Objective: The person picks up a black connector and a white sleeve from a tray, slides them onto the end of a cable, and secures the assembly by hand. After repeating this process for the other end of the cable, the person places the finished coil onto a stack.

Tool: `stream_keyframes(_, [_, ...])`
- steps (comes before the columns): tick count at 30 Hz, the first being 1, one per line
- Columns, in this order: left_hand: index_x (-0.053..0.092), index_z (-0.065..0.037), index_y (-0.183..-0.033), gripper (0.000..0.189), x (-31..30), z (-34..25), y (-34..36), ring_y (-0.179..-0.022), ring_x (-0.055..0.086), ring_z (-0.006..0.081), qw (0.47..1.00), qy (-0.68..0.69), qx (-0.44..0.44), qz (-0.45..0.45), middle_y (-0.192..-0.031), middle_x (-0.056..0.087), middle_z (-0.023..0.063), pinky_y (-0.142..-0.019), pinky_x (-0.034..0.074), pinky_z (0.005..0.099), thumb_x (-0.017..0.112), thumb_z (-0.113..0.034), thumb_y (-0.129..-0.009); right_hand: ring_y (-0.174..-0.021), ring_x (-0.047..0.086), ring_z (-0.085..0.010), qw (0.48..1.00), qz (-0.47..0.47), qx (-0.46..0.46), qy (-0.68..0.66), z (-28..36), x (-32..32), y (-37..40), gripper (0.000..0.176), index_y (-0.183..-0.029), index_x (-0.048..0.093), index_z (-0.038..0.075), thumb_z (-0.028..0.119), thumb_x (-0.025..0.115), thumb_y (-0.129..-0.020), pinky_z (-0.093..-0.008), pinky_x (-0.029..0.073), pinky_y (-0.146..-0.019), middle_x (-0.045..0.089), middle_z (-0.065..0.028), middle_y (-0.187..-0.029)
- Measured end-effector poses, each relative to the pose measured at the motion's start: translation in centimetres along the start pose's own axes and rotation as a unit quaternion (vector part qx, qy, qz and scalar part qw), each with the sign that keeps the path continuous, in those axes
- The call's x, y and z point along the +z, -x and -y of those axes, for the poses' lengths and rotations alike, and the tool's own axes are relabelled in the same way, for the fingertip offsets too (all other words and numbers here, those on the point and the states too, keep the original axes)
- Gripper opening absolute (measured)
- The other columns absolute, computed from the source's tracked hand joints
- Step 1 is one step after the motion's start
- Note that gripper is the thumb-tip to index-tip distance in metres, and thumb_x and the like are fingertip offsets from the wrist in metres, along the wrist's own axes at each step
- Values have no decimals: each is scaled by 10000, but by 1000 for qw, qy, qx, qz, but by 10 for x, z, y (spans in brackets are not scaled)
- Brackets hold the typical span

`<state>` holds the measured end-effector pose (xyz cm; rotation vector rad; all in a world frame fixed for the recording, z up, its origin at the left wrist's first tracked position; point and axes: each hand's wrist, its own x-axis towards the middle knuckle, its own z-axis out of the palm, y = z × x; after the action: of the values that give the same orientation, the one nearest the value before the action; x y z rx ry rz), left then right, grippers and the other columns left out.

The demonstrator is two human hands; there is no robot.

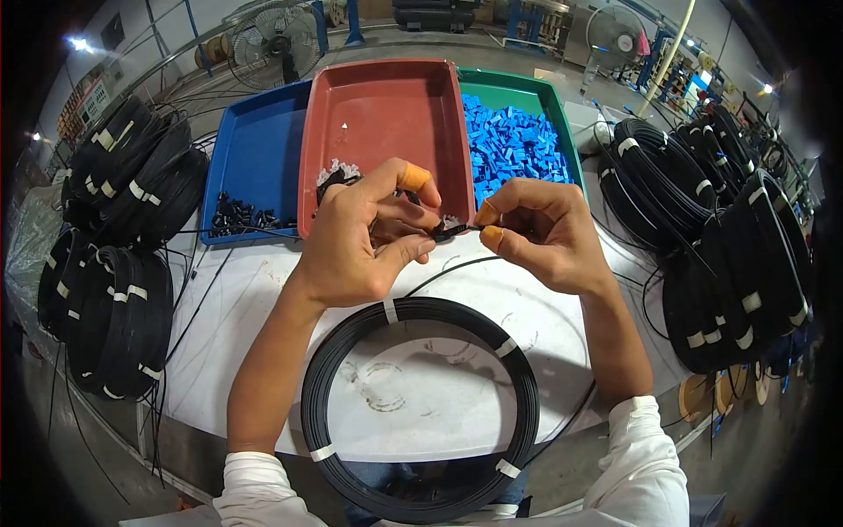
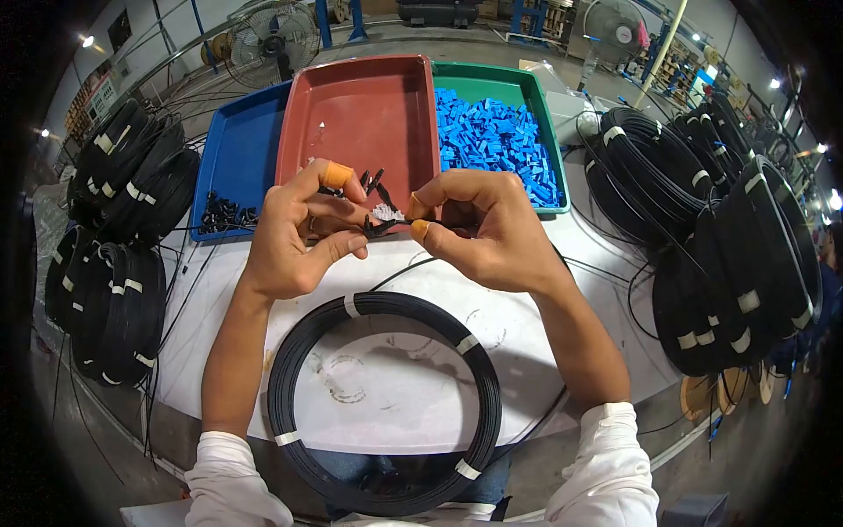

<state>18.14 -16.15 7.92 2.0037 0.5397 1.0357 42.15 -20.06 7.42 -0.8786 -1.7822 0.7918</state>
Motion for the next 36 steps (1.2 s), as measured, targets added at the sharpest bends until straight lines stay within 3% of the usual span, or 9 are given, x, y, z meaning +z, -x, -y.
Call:
stream_keyframes(3, [553,-19,-1034,327,2,-2,0,-841,754,217,999,-46,1,-7,-848,741,181,-731,592,248,683,94,-756,-598,526,-33,999,-2,38,13,7,3,0,130,-891,695,-46,53,717,-810,-197,411,-533,675,-37,-751])
stream_keyframes(5, [559,-20,-1043,339,3,1,1,-878,754,237,995,-90,48,0,-849,745,160,-692,587,244,697,88,-753,-595,529,-34,998,16,55,16,9,-1,0,127,-882,704,-47,51,719,-804,-197,410,-529,676,-37,-737])
stream_keyframes(8, [563,-21,-1037,335,3,-5,2,-885,754,235,993,-111,23,24,-876,748,138,-662,579,245,708,81,-753,-589,534,-32,996,34,76,26,14,-1,1,123,-870,722,-48,47,723,-792,-195,407,-520,676,-36,-713])
stream_keyframes(15, [563,-21,-1038,335,5,-5,3,-887,754,219,994,-91,60,13,-894,744,124,-643,567,234,717,70,-755,-582,548,-26,994,49,98,8,18,-3,1,133,-869,738,-58,43,727,-783,-184,399,-503,676,-38,-694])
stream_keyframes(17, [534,13,-1019,343,5,-9,2,-840,753,244,993,-94,72,3,-839,743,190,-750,616,307,669,124,-724,-580,552,-28,994,50,98,-4,19,-3,1,131,-864,738,-60,42,726,-783,-184,401,-502,677,-40,-692])
stream_keyframes(24, [528,24,-1028,349,4,-5,2,-845,751,266,993,-103,60,17,-857,740,198,-771,624,309,670,124,-725,-570,550,-32,994,42,97,15,16,0,1,138,-859,738,-62,54,731,-784,-186,401,-494,679,-47,-689])
stream_keyframes(26, [560,-23,-1058,375,4,-2,3,-877,755,229,993,-99,62,7,-847,750,142,-669,568,247,711,86,-732,-568,548,-33,993,47,102,24,18,-1,1,145,-859,738,-63,60,732,-783,-188,401,-493,678,-48,-687])
stream_keyframes(36, [556,-36,-1044,388,5,5,1,-844,756,218,998,-67,21,0,-835,750,152,-687,570,251,747,60,-720,-559,561,-51,989,37,114,83,13,3,0,197,-912,752,-75,67,742,-775,-213,418,-488,687,-72,-681])
